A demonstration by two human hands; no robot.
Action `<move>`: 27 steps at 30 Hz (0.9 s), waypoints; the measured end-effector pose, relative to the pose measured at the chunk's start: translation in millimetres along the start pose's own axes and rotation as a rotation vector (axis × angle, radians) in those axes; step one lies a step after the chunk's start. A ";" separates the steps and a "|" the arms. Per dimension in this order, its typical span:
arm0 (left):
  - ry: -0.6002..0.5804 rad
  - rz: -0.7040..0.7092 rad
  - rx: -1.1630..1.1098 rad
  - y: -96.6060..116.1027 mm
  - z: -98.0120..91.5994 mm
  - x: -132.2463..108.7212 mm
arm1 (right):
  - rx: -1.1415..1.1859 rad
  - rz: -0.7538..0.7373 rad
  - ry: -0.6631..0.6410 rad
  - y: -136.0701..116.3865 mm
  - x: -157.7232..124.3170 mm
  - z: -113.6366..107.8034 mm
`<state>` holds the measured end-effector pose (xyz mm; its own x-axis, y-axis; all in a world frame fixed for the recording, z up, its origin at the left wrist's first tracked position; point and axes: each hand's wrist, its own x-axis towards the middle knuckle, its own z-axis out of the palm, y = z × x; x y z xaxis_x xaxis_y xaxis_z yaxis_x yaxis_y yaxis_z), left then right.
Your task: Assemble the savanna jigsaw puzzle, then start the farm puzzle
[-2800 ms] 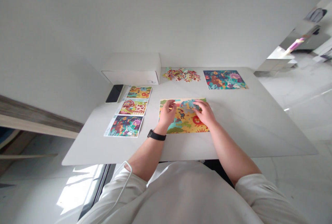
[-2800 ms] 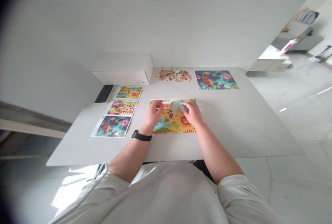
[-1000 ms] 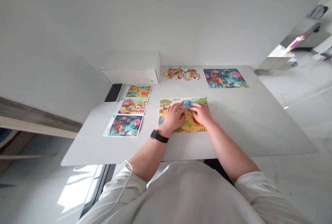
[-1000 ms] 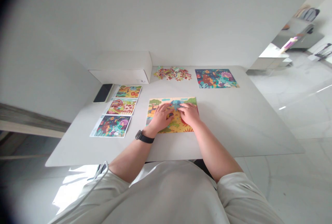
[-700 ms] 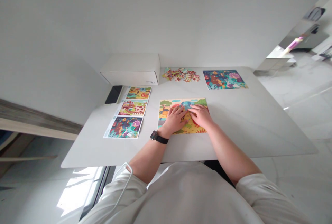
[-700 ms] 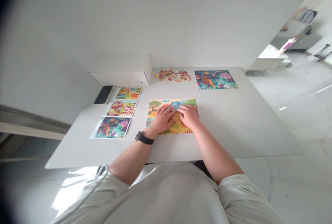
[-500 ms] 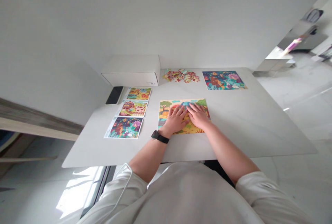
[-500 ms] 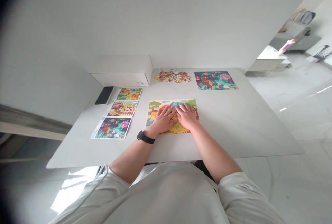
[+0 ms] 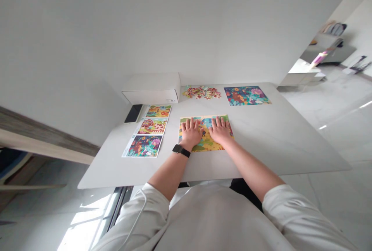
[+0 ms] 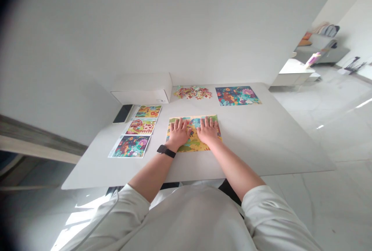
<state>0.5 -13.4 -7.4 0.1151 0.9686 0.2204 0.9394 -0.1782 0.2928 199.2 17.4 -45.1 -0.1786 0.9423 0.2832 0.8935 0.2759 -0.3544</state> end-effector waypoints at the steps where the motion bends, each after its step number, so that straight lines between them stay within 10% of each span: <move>1: -0.009 0.020 0.001 2.9 0.9 0.8 | -0.007 -0.024 -0.012 -2.6 0.8 0.4; 9: -0.081 0.225 0.037 -12.5 -1.6 9.7 | -0.076 -0.139 -0.117 -3.4 -4.2 -16.2; 19: -0.089 0.026 0.173 -50.0 -10.3 17.6 | -0.255 0.016 -0.284 24.9 -9.0 -42.5; 27: -0.178 0.435 0.075 -33.4 -14.1 -36.7 | -0.232 0.008 -0.258 26.4 -9.6 -35.9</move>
<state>-39.7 -45.4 -12.1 0.5500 0.8229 0.1426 0.8119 -0.5669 0.1394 239.3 8.8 -25.2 -0.2430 0.9694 0.0358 0.9598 0.2457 -0.1355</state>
